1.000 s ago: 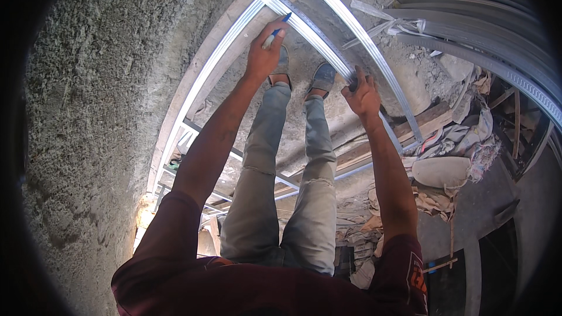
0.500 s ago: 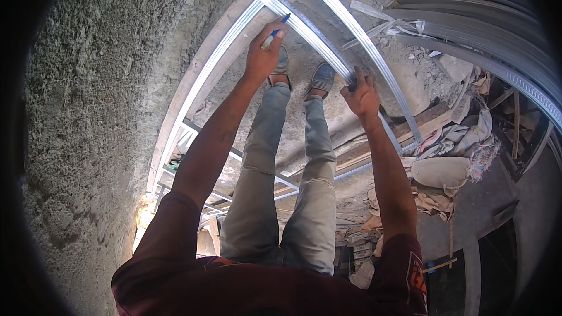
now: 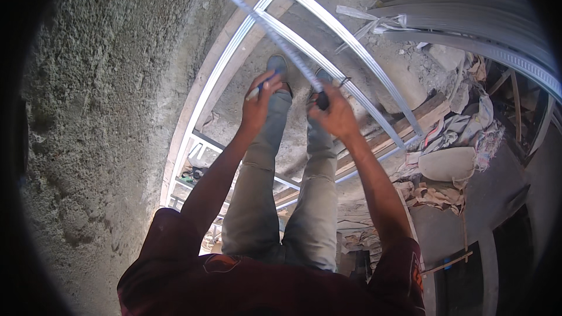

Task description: The person measures and marks aluminum profiles on a floor-laid frame using a tape measure, marker, and try square. They then cut a profile with tin snips and fit it into the frame structure.

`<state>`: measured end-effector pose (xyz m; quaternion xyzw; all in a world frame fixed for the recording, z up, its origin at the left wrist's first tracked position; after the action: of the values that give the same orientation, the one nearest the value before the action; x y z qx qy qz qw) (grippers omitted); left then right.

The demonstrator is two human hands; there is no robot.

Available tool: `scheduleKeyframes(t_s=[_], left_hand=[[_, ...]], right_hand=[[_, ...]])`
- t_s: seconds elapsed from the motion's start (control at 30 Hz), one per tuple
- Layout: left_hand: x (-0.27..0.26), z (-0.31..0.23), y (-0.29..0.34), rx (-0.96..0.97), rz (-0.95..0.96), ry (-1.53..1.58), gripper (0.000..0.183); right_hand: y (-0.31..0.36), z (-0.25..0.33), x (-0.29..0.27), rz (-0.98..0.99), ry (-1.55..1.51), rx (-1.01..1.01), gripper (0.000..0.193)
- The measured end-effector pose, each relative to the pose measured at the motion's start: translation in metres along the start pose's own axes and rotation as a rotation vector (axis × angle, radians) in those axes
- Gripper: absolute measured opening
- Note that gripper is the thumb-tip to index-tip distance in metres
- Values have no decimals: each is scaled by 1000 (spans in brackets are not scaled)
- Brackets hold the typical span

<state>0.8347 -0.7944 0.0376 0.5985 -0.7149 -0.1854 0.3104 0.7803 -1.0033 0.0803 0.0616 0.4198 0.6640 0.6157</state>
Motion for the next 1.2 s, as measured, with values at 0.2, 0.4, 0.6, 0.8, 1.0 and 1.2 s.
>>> scheduleKeyframes(t_s=[0.2, 0.4, 0.6, 0.8, 1.0, 1.2], left_hand=[[32, 21, 120, -177, 261, -543, 44], [56, 54, 189, -766, 153, 555, 52], [130, 50, 227, -728, 395, 47, 50], [136, 137, 231, -931, 306, -308, 34], [202, 186, 208, -909, 519, -762, 37], [267, 217, 216, -920, 480, -850, 38]], right_hand=[[89, 64, 38, 266, -139, 247, 95], [166, 51, 63, 196, -176, 179, 109], [233, 0, 40, 85, -37, 240, 106], [296, -70, -27, 25, -12, 375, 59], [344, -194, -72, -629, 389, 203, 45], [346, -273, -35, -589, -135, 146, 45]])
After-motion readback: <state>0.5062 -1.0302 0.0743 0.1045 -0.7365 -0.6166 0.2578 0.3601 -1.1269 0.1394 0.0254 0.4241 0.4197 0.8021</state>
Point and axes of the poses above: each hand's wrist, its own y-axis away from the middle knuckle, its own x-axis out of the palm, z = x × y, the point moved 10 cm from there along -y, towards the middle knuckle, and after that the axes turned 7 degrees about y, right-handed, at the moved point
